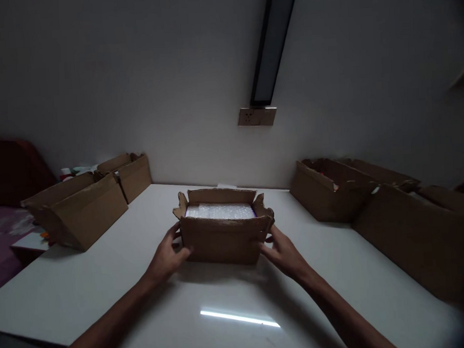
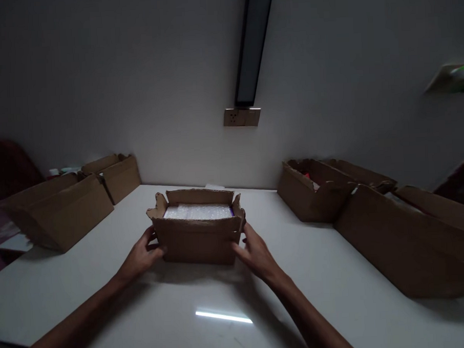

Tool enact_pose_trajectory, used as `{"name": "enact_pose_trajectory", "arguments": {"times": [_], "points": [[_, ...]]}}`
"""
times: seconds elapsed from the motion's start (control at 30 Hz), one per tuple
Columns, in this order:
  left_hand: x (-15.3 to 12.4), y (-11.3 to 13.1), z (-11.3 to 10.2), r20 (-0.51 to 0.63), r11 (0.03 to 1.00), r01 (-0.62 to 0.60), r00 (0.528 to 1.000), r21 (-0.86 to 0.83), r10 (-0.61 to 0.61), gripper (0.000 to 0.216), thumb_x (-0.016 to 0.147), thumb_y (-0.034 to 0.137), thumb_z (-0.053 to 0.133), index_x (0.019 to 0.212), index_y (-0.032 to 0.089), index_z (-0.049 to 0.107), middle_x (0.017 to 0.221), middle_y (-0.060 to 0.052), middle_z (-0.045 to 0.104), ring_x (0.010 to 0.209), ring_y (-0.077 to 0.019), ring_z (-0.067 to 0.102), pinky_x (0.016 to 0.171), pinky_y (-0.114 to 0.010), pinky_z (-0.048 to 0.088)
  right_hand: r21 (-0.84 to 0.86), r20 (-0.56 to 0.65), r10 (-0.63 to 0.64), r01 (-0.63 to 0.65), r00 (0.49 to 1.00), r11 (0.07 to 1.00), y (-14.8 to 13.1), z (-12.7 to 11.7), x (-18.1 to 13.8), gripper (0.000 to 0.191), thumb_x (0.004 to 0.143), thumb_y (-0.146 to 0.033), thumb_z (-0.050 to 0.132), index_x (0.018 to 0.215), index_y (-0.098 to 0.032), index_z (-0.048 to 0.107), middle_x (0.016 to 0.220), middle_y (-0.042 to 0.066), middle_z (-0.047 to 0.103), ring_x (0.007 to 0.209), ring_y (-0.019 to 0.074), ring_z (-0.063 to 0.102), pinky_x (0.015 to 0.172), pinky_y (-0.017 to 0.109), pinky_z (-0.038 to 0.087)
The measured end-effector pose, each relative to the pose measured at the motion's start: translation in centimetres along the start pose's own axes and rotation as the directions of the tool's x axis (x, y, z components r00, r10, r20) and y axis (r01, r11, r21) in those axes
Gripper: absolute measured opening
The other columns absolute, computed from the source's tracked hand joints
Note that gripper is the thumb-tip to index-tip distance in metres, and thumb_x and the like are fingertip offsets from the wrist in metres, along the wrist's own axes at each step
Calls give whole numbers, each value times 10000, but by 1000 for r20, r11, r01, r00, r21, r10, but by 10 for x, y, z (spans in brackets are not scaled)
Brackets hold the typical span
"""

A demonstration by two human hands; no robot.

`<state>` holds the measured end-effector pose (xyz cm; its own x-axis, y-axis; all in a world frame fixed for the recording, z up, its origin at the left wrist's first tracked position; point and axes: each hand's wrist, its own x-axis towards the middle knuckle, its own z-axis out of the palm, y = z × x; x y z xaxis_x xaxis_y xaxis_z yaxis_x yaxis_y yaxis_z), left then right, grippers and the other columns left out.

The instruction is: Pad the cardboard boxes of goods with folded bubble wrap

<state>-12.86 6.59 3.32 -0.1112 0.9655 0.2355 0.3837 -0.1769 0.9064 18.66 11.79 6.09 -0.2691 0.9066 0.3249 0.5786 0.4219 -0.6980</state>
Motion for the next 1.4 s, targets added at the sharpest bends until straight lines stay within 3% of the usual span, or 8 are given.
{"name": "enact_pose_trajectory", "arguments": {"times": [0.2,0.37,0.53,0.73,0.87,1.07,1.17,1.4], "points": [[44,36,41,-22,995,-52,999,-84,50,606,780,314,659,1334,148,481,1274,-116,656,1152,-249,628,973,-361,510,-41,-140,49,-56,989,998,-3,-13,2,437,804,-438,571,1155,-176,568,959,79,714,675,208,629,634,351,532],[12,54,65,144,973,-118,978,-199,149,658,780,236,656,1400,196,440,1352,-108,612,1147,-230,634,966,-345,523,-208,-325,38,-110,945,972,-1,-45,-63,229,772,-440,578,846,-223,565,671,16,632,539,197,564,501,323,485],[-22,31,29,43,983,-49,997,-175,57,637,815,300,637,1408,218,419,1391,-109,581,1187,-253,623,1019,-409,513,-130,-202,-6,-21,979,991,-21,-18,-96,334,834,-350,569,1136,-211,605,980,87,688,779,238,658,587,329,548],[-32,-5,-2,56,987,29,998,-158,-21,633,815,443,653,1370,209,460,1354,-122,609,1224,-290,612,988,-414,553,159,-14,-42,44,999,986,11,-5,-63,1153,663,-495,790,1584,-236,146,1599,152,297,1448,363,309,1148,530,321],[-25,-20,11,41,978,54,998,-199,-47,626,784,507,668,1326,231,521,1324,-85,638,1262,-306,585,938,-380,582,346,49,-91,69,995,936,29,-4,-45,1342,564,-538,851,1595,-223,51,1615,148,254,1456,365,283,1188,518,227],[-6,-8,68,172,968,19,985,-252,25,688,829,512,618,1415,201,435,1428,-129,556,1299,-298,554,1035,-413,510,226,-260,1,59,966,972,48,-23,-78,1153,644,-465,821,1562,-245,161,1558,148,353,1388,343,401,1161,498,303],[-16,-5,105,326,973,58,945,-225,19,747,852,470,591,1486,169,335,1526,-190,428,1327,-312,525,1070,-466,471,145,-443,126,-68,887,987,74,-59,-112,1119,628,-501,819,1536,-245,218,1530,149,391,1342,337,448,1129,475,358],[-49,-21,130,438,982,-183,888,52,143,586,807,281,591,1385,199,546,1444,-154,538,1370,-333,461,1159,-587,320,22,-842,227,-389,489,921,118,-145,-139,1162,581,-623,791,1510,-155,273,1396,180,485,1220,351,512,1047,517,400]]}}
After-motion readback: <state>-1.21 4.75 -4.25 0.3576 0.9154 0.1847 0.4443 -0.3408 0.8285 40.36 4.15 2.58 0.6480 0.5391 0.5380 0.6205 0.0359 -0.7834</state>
